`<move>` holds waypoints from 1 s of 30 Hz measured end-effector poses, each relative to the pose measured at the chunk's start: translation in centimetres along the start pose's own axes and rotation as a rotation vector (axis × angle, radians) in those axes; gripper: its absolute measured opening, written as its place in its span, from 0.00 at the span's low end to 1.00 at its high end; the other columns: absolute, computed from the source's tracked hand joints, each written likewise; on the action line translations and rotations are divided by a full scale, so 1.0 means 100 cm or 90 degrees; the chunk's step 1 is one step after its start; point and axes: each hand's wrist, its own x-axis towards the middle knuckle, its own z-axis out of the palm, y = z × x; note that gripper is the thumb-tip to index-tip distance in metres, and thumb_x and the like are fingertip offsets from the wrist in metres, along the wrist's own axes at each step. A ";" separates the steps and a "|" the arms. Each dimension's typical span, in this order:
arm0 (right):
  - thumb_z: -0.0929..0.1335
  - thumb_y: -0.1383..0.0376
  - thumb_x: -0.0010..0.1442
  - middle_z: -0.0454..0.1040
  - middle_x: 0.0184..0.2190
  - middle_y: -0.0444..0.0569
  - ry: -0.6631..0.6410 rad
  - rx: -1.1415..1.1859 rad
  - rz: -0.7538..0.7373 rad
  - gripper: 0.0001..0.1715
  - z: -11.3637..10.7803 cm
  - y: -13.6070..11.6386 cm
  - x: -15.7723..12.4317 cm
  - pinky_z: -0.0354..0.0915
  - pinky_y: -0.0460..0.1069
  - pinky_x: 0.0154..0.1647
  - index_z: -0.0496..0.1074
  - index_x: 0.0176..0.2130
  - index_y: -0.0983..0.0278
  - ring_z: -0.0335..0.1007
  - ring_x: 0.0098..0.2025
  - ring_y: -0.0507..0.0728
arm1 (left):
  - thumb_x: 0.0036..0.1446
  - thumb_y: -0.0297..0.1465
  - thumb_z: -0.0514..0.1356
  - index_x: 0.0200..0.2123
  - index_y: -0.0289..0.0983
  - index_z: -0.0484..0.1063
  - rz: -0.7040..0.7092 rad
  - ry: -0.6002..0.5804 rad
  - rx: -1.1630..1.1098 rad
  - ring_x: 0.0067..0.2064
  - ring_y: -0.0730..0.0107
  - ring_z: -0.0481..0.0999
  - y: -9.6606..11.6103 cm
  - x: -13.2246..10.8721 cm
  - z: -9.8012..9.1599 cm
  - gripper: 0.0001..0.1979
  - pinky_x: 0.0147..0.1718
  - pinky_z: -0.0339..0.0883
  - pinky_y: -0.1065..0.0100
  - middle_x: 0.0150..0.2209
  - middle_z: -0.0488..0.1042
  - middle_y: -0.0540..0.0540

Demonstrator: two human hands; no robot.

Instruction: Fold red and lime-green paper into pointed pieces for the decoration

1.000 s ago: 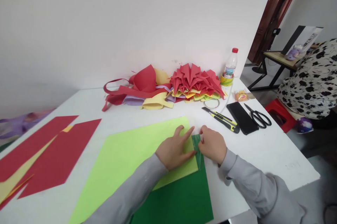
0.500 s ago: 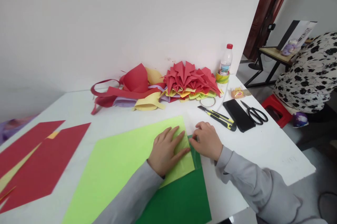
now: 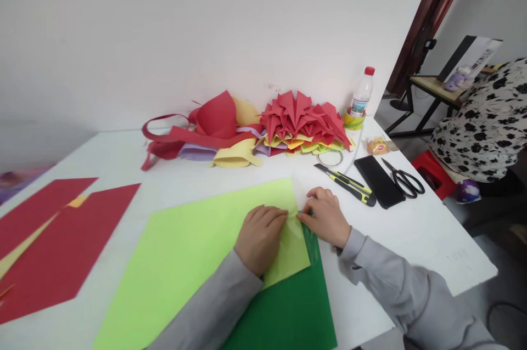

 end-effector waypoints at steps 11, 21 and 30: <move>0.70 0.45 0.54 0.67 0.47 0.51 0.036 -0.012 0.057 0.24 0.007 -0.013 0.000 0.53 0.57 0.49 0.74 0.26 0.63 0.58 0.52 0.61 | 0.56 0.18 0.54 0.39 0.38 0.71 0.051 0.139 0.001 0.39 0.64 0.77 0.009 0.007 -0.023 0.13 0.49 0.67 0.54 0.36 0.80 0.44; 0.75 0.52 0.49 0.68 0.48 0.51 0.071 0.045 0.156 0.16 0.011 -0.021 0.003 0.53 0.57 0.49 0.76 0.29 0.62 0.60 0.52 0.63 | 0.55 0.17 0.55 0.40 0.37 0.71 0.084 0.158 -0.013 0.39 0.63 0.77 0.014 0.008 -0.026 0.13 0.46 0.69 0.55 0.36 0.79 0.42; 0.74 0.57 0.51 0.74 0.38 0.46 0.026 0.135 0.153 0.15 0.004 -0.030 0.002 0.54 0.54 0.46 0.71 0.23 0.63 0.66 0.46 0.58 | 0.57 0.19 0.55 0.39 0.37 0.72 0.044 0.127 -0.016 0.38 0.61 0.75 0.015 0.007 -0.021 0.11 0.43 0.69 0.56 0.36 0.78 0.43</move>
